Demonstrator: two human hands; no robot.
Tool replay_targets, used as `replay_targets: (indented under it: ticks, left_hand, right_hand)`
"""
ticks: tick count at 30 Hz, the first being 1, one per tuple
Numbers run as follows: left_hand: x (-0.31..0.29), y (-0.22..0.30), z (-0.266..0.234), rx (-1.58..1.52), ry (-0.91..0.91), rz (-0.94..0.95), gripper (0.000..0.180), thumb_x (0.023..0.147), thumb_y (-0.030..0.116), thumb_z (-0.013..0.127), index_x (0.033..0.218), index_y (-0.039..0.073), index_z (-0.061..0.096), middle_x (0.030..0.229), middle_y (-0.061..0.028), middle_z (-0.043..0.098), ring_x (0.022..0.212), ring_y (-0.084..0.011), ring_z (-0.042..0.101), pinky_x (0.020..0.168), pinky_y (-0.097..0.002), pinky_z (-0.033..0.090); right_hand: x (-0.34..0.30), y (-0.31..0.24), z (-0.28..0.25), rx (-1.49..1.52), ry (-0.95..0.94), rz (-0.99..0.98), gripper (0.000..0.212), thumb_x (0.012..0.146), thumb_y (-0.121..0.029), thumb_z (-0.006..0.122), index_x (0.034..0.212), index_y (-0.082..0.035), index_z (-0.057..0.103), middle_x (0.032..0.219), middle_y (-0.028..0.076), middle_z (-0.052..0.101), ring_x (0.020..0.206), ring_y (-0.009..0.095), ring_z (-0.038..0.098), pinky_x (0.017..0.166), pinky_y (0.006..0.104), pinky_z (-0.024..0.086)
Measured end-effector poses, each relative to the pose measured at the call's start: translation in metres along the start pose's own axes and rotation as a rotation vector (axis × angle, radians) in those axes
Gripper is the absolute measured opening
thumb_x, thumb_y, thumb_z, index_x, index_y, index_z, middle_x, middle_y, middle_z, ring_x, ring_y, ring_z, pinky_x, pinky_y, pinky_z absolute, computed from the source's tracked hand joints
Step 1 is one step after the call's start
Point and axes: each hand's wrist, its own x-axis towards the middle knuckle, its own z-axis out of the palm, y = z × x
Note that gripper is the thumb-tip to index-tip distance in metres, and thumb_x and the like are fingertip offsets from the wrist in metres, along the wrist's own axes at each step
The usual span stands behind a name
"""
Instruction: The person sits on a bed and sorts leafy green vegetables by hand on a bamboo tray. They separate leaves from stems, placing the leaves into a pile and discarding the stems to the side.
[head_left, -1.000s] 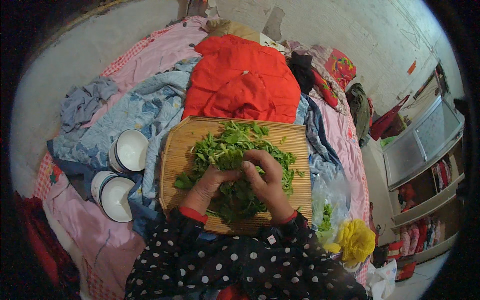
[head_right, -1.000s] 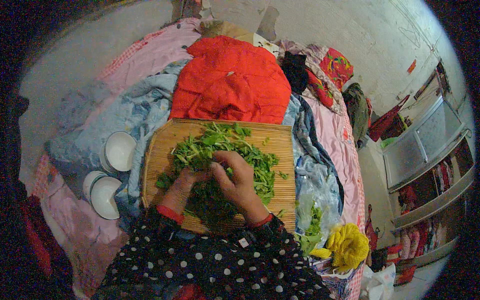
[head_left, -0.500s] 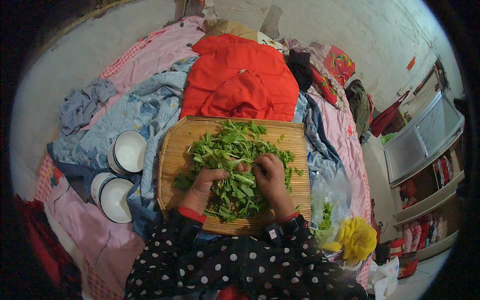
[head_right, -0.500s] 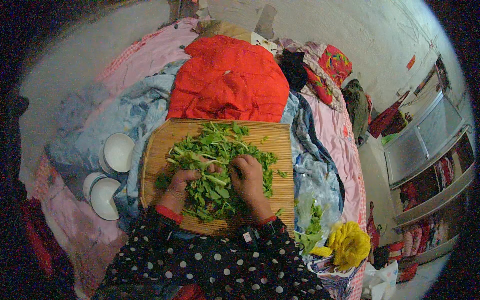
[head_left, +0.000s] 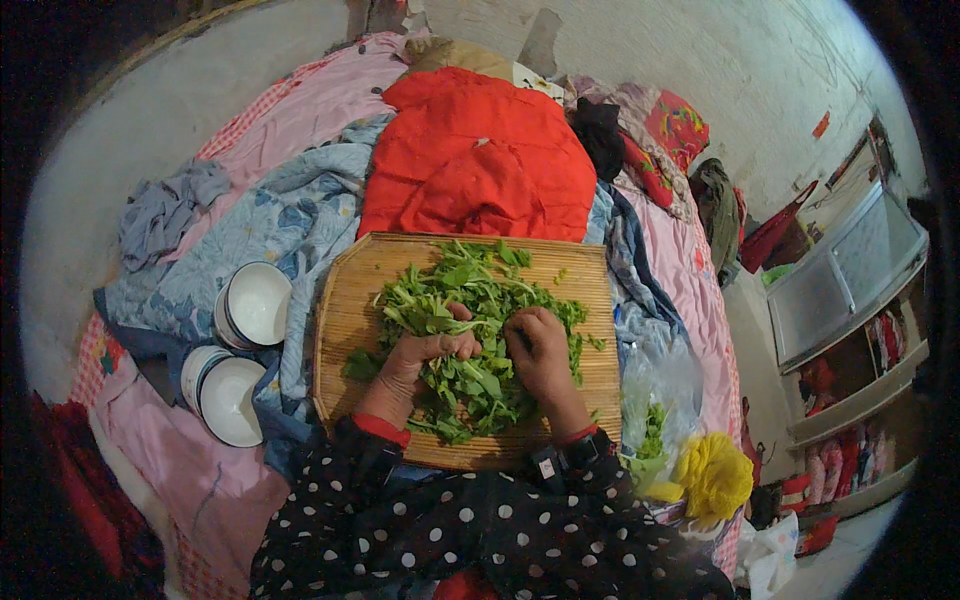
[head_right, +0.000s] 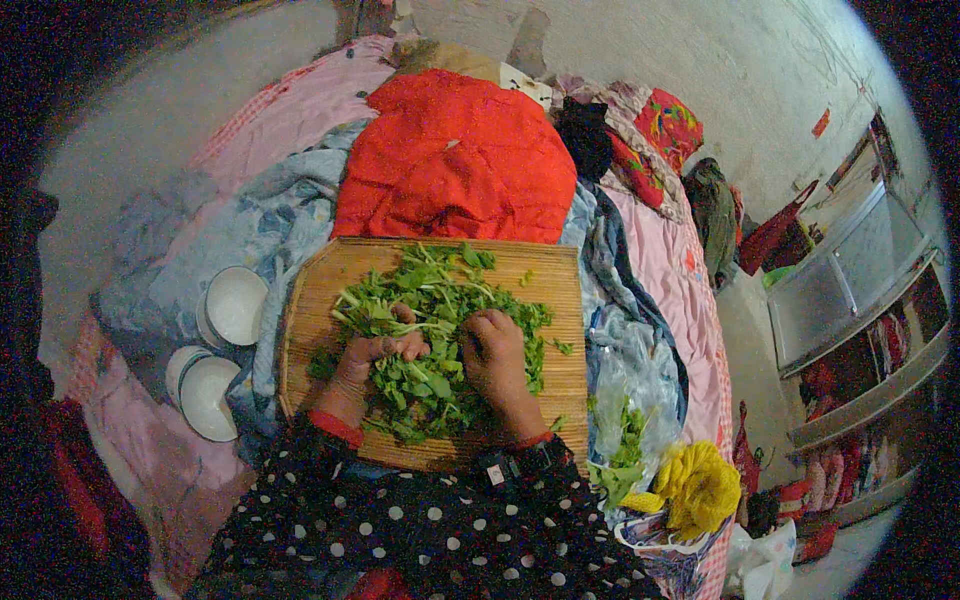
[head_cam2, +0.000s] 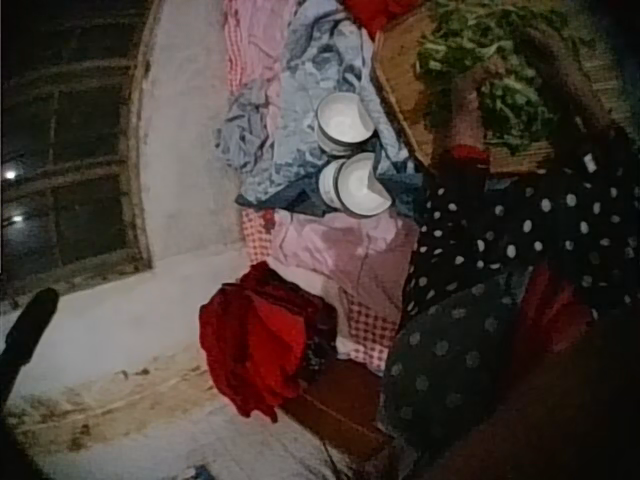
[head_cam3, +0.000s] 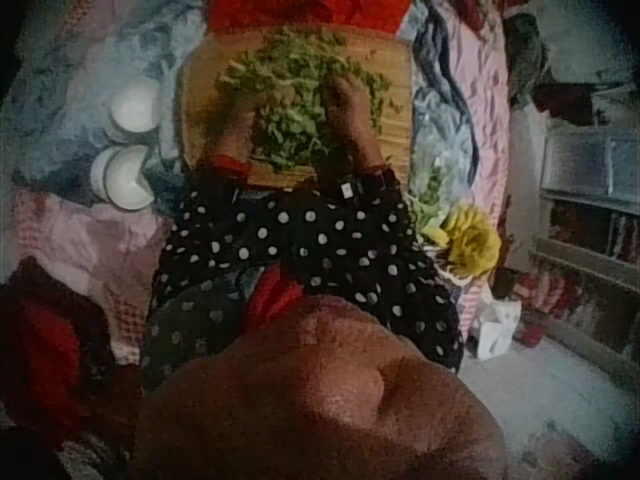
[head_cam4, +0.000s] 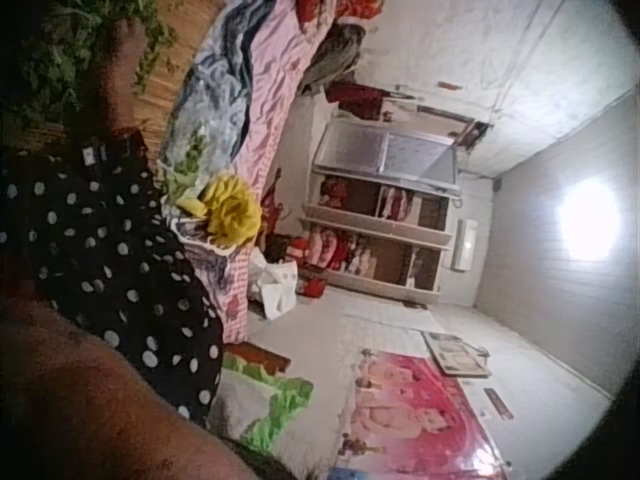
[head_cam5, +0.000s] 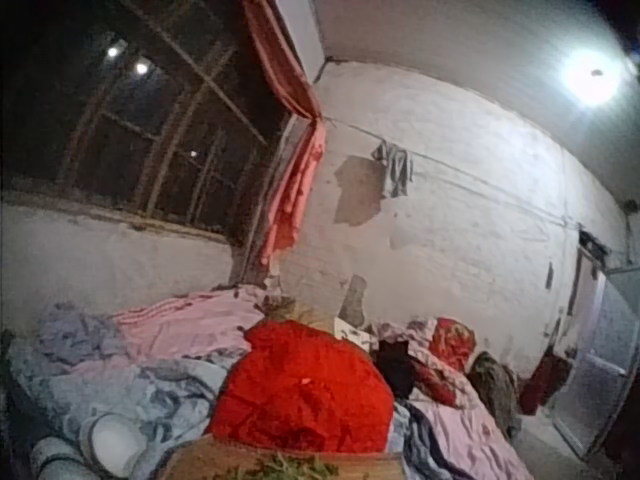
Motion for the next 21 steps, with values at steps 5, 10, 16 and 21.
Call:
replay_targets:
  ticks: [5,10,16,21]
  left_hand:
    - [-0.002,-0.002,0.003,-0.145,0.012,0.002,0.045,0.07,0.016,0.068,0.107,0.001,0.048,0.073,-0.0069,0.054,0.073,-0.0209,0.055,0.079,-0.0383,0.044]
    - [-0.002,-0.003,0.001,-0.163,0.044,-0.024,0.043,0.071,0.016,0.067,0.106,0.002,0.048,0.073,-0.0067,0.053,0.073,-0.021,0.055,0.08,-0.039,0.043]
    - [-0.001,-0.002,0.003,-0.157,-0.006,0.04,0.036,0.071,0.017,0.066,0.099,0.003,0.05,0.075,-0.0078,0.056,0.074,-0.021,0.055,0.079,-0.0382,0.044]
    - [0.001,0.004,0.003,-0.053,-0.046,0.014,0.03,0.069,0.018,0.067,0.091,0.003,0.053,0.079,-0.0086,0.058,0.076,-0.0206,0.056,0.074,-0.0333,0.046]
  right_hand:
    - [-0.003,0.001,-0.005,-0.01,-0.047,-0.001,0.023,0.065,0.0,0.06,0.087,-0.005,0.058,0.091,0.012,0.058,0.085,0.033,0.055,0.073,0.0405,0.044]
    - [-0.001,0.001,-0.003,0.009,-0.025,0.014,0.025,0.065,0.002,0.062,0.089,-0.005,0.06,0.092,0.012,0.059,0.082,0.033,0.056,0.072,0.0399,0.046]
    - [0.0,-0.007,-0.019,0.21,0.091,0.084,0.017,0.073,0.006,0.06,0.088,-0.001,0.06,0.09,0.008,0.058,0.078,0.019,0.056,0.068,0.0276,0.045]
    - [0.006,-0.015,-0.031,0.269,0.213,0.139,0.013,0.076,0.003,0.06,0.089,0.001,0.059,0.083,0.004,0.059,0.075,0.013,0.055,0.066,0.0235,0.044]
